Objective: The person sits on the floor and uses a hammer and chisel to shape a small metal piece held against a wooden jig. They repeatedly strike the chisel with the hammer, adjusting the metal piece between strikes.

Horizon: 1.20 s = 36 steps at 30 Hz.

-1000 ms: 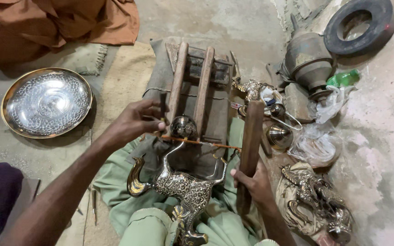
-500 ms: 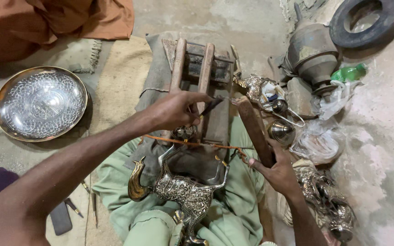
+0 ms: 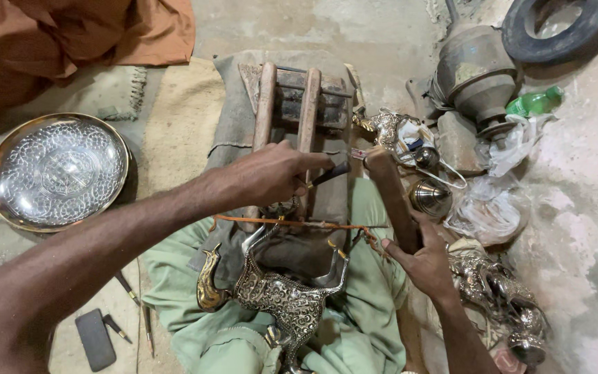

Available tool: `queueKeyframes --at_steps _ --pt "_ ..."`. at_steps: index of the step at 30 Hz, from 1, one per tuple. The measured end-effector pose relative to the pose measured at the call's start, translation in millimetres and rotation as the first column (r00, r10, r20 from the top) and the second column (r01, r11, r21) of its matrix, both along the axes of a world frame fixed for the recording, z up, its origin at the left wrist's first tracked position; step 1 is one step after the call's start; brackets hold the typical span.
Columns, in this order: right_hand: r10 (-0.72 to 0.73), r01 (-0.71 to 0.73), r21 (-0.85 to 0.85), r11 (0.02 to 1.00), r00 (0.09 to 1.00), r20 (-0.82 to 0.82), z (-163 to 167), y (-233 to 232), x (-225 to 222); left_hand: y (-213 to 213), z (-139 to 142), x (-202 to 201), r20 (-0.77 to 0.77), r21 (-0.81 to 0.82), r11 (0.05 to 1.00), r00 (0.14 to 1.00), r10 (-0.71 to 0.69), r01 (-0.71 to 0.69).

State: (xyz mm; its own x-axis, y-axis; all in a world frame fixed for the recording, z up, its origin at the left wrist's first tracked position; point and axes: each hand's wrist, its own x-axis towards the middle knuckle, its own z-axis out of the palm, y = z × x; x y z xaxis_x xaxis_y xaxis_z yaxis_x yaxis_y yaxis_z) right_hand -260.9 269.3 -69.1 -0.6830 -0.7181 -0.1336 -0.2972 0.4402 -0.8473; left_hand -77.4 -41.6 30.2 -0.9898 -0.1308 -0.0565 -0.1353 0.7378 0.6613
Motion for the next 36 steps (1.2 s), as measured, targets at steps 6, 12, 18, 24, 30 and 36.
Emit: queueKeyframes --at_steps 6,12,18,24,30,36 --pt "0.107 -0.088 0.079 0.993 0.954 -0.282 4 1 -12 2 -1 0 -0.093 -0.011 1.0 0.996 0.0 -0.001" --pt "0.184 -0.159 0.11 0.981 0.945 -0.27 21 -7 -20 5 1 2 0.011 0.071 0.995 0.997 0.07 -0.071" --pt "0.192 -0.172 0.089 0.981 0.933 -0.304 43 -18 -15 7 3 16 -0.084 0.015 0.994 0.991 0.107 -0.106" --pt "0.263 -0.234 0.122 0.965 0.843 -0.469 72 -38 -29 7 -3 31 -0.226 0.134 0.976 0.953 0.201 -0.174" --pt "0.234 -0.259 -0.159 0.953 0.959 -0.16 86 -63 -32 5 -13 36 -0.26 0.177 0.97 0.943 0.208 -0.166" --pt "0.363 -0.337 0.139 0.931 0.819 -0.444 99 -68 -51 3 -18 39 -0.28 0.193 0.968 0.936 0.213 -0.162"
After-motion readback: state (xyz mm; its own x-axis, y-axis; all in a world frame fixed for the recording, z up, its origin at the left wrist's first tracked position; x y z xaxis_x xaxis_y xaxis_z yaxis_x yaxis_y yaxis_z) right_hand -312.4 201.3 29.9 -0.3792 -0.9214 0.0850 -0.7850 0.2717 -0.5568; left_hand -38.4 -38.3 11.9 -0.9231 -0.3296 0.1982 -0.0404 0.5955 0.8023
